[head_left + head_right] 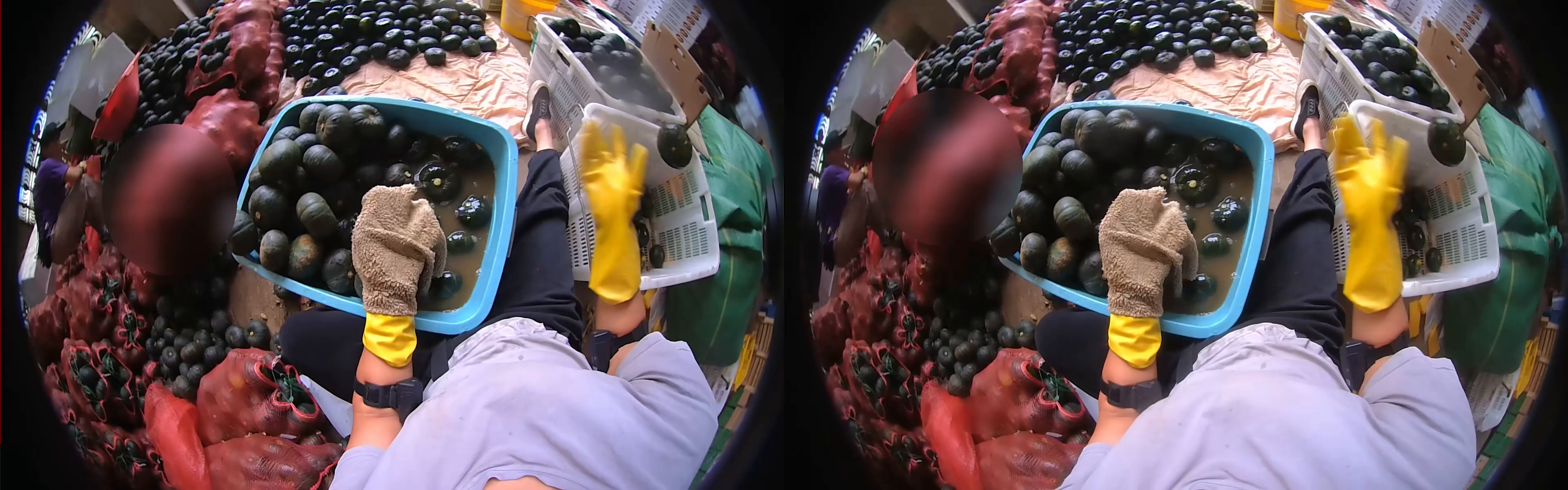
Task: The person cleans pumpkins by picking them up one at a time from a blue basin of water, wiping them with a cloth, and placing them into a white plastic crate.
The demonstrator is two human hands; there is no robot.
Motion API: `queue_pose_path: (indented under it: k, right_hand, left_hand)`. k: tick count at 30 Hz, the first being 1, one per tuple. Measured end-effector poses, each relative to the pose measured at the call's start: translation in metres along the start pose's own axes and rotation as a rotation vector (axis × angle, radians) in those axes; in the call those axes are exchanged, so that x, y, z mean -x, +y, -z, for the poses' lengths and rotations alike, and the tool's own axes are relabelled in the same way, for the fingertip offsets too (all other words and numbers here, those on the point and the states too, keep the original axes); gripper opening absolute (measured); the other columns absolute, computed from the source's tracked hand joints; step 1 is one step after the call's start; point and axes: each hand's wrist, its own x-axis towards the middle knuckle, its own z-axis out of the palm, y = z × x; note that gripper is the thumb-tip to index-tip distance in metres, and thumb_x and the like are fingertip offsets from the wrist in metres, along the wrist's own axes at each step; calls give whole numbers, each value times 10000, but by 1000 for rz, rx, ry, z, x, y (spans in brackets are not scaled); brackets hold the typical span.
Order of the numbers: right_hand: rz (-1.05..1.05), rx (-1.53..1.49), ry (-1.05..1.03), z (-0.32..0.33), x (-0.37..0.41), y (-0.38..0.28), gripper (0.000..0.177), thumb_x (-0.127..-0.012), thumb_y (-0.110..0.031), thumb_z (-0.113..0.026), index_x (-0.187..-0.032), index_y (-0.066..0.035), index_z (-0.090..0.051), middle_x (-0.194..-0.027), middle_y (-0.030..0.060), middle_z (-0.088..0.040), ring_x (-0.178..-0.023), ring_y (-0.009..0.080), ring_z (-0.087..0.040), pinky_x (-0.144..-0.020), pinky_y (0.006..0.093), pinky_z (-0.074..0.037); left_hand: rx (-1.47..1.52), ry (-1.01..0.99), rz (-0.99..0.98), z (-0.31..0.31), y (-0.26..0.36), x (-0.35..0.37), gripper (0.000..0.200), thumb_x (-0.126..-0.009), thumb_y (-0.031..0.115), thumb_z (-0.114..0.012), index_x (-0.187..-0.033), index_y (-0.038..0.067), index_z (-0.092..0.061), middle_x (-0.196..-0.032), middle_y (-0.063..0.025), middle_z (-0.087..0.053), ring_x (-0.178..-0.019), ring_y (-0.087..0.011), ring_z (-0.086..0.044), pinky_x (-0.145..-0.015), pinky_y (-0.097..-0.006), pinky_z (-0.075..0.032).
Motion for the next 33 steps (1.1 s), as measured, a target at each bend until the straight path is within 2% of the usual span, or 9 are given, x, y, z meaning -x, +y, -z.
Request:
queue_pose_path:
  k: [6, 8, 12, 14, 16, 20, 22, 26, 33]
  right_hand:
    - [-646, 1076, -675, -43, 61, 165, 497, -1055, -362, -720, -1454, -75, -644, -1384, 79, -691, -1262, 128, -639, -1047, 320, -500]
    - [-830, 773, -549, -81, 61, 170, 303, -1047, -250, -749, -1286, -64, -746, -1182, 37, -767, -1092, 100, -695, -956, 274, -542]
    - [-498, 454, -580, -79, 3, 222, 232, -1054, -155, -717, -1271, -73, -724, -1140, -19, -750, -1048, 73, -683, -919, 251, -549]
    - [-566, 867, -568, -96, 3, 221, 307, -1027, -214, -735, -1294, -64, -712, -1205, 50, -766, -1137, 174, -713, -1033, 325, -541]
    - [220, 1498, -640, -93, 16, 232, 535, -924, -373, -811, -1323, -37, -694, -1244, 203, -735, -1189, 383, -691, -1070, 438, -522]
    - [-218, 1121, -862, -122, 94, 200, 604, -872, -431, -852, -1292, -24, -702, -1198, 230, -741, -1146, 404, -699, -1064, 468, -525]
    - [230, 1105, -1084, -104, 142, 210, 421, -908, -349, -828, -1176, -35, -743, -1079, 194, -757, -1061, 402, -712, -1006, 486, -538]
    - [24, 1004, -1093, -87, 136, 224, 159, -949, -196, -763, -1032, -63, -790, -977, 172, -742, -964, 399, -694, -898, 489, -544]
    - [2, 740, -1321, -123, 147, 208, 212, -949, -164, -774, -1123, -43, -774, -1001, 179, -771, -933, 400, -719, -831, 474, -567]
  left_hand:
    - [-306, -93, 6, 0, 28, 14, 316, -896, 190, -724, -1193, 83, -708, -1107, -105, -702, -1096, -299, -684, -960, -444, -550]
    - [-385, -97, -3, 7, 40, 16, 325, -880, 208, -736, -1180, 84, -711, -1091, -105, -706, -1086, -303, -689, -958, -454, -550]
    - [-639, -29, -51, 12, 57, 17, 347, -849, 244, -760, -1154, 86, -718, -1059, -106, -715, -1064, -312, -699, -952, -473, -551]
    - [-764, 8, -82, 9, 59, 15, 358, -833, 262, -772, -1141, 87, -722, -1042, -107, -720, -1054, -316, -704, -950, -483, -551]
    - [-882, 37, -103, 10, 62, 13, 371, -817, 280, -784, -1128, 87, -726, -1026, -107, -724, -1043, -321, -709, -947, -492, -552]
    - [-1074, 99, -117, 11, 68, 15, 397, -786, 316, -808, -1103, 89, -733, -994, -108, -733, -1022, -329, -719, -942, -512, -552]
    - [-993, 153, -52, 1, 65, 32, 404, -791, 309, -806, -1117, 86, -723, -1009, -115, -727, -1029, -334, -716, -944, -509, -552]
    - [-772, 250, 55, -15, 49, 48, 418, -802, 296, -802, -1145, 78, -702, -1037, -129, -716, -1044, -344, -711, -950, -503, -551]
    - [-443, 178, 173, -24, 52, 72, 446, -821, 274, -795, -1194, 65, -667, -1087, -153, -696, -1071, -362, -700, -959, -492, -550]
